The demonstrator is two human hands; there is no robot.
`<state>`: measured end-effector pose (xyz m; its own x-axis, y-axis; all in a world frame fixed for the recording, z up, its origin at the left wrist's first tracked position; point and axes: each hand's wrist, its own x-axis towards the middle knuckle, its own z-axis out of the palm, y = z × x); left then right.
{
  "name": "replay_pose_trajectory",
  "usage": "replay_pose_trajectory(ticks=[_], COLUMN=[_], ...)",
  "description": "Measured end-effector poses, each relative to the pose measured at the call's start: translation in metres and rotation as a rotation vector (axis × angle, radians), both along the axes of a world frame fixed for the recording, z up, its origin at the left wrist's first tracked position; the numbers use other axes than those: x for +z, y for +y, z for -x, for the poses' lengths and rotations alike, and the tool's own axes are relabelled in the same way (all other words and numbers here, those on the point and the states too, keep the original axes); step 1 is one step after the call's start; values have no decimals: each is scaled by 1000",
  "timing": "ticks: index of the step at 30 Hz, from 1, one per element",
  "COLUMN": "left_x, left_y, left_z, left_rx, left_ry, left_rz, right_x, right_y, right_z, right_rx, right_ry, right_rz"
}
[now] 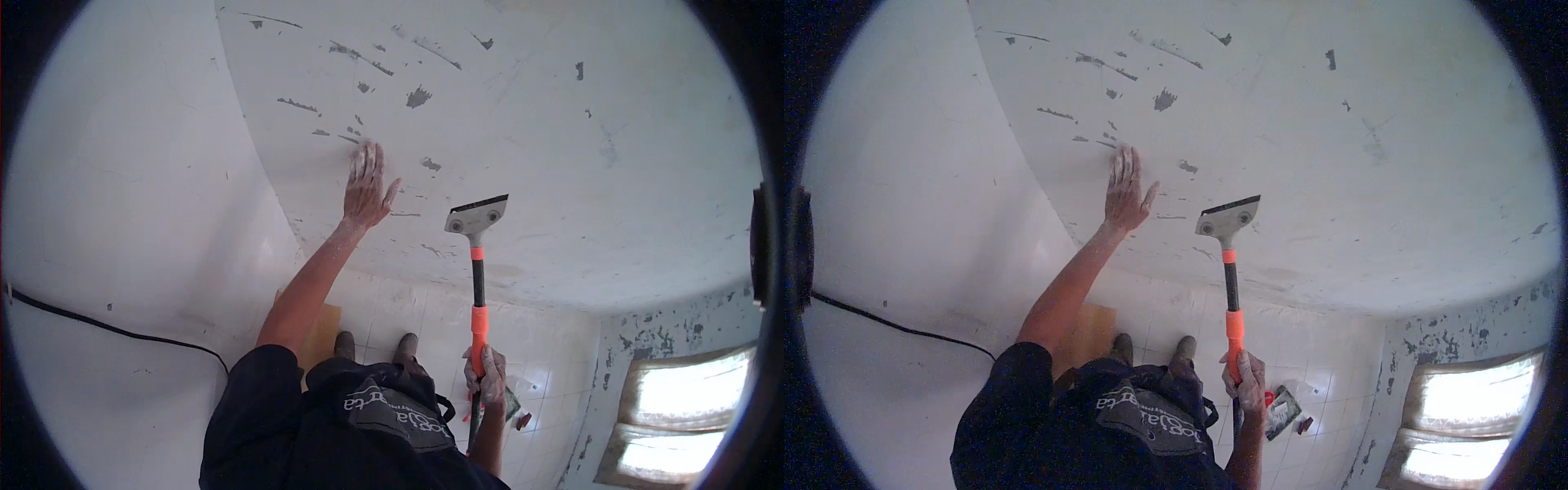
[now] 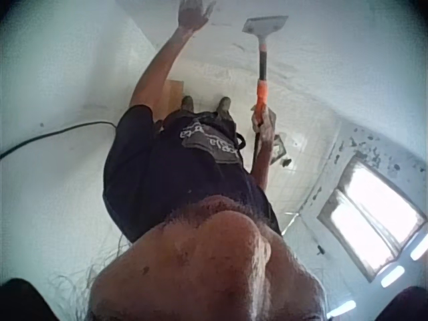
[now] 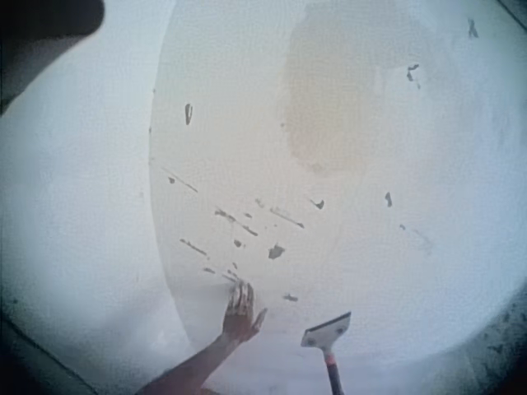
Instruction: The person scrapes peeling paint and plaster from a wall and ceiling using a long-handled scraper.
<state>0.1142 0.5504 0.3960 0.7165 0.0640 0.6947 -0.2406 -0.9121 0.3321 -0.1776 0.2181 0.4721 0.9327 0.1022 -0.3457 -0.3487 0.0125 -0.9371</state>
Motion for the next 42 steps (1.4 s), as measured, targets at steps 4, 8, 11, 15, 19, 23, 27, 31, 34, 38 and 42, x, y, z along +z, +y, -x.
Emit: replay_pose_trajectory(ticks=[4,8,11,15,19,23,27,31,34,38,42], left_x=[17,9,1,0,0,-24,-64,-65,-33,7,17], left_y=[-28,-56,-65,-63,-66,-76,-96,-139,-188,-243,-276], left_z=[-10,-9,-7,-2,10,36,71,112,148,152,130], left_rx=[-215,-254,-244,-341,-307,-324,-193,-1029,-1263,-1030,-735], left_ry=[64,134,103,132,165,286,532,914,950,650,302], left_rz=[-123,-236,-300,-335,-365,-381,-331,731,1679,1837,2001], right_x=[-3,-6,-9,-10,-6,-2,-4,-5,-4,-6,-3], right_y=[0,-2,-6,-13,-19,-23,-25,-38,-51,-62,-71], right_z=[2,7,12,11,0,-13,-27,-54,-84,-119,-145], right_rx=[-14,-45,-71,-102,-61,-17,31,129,251,341,453], right_ry=[21,-16,-20,-10,-45,-28,-70,-76,-205,-303,-358], right_rz=[25,16,-36,-12,22,93,212,373,501,586,670])
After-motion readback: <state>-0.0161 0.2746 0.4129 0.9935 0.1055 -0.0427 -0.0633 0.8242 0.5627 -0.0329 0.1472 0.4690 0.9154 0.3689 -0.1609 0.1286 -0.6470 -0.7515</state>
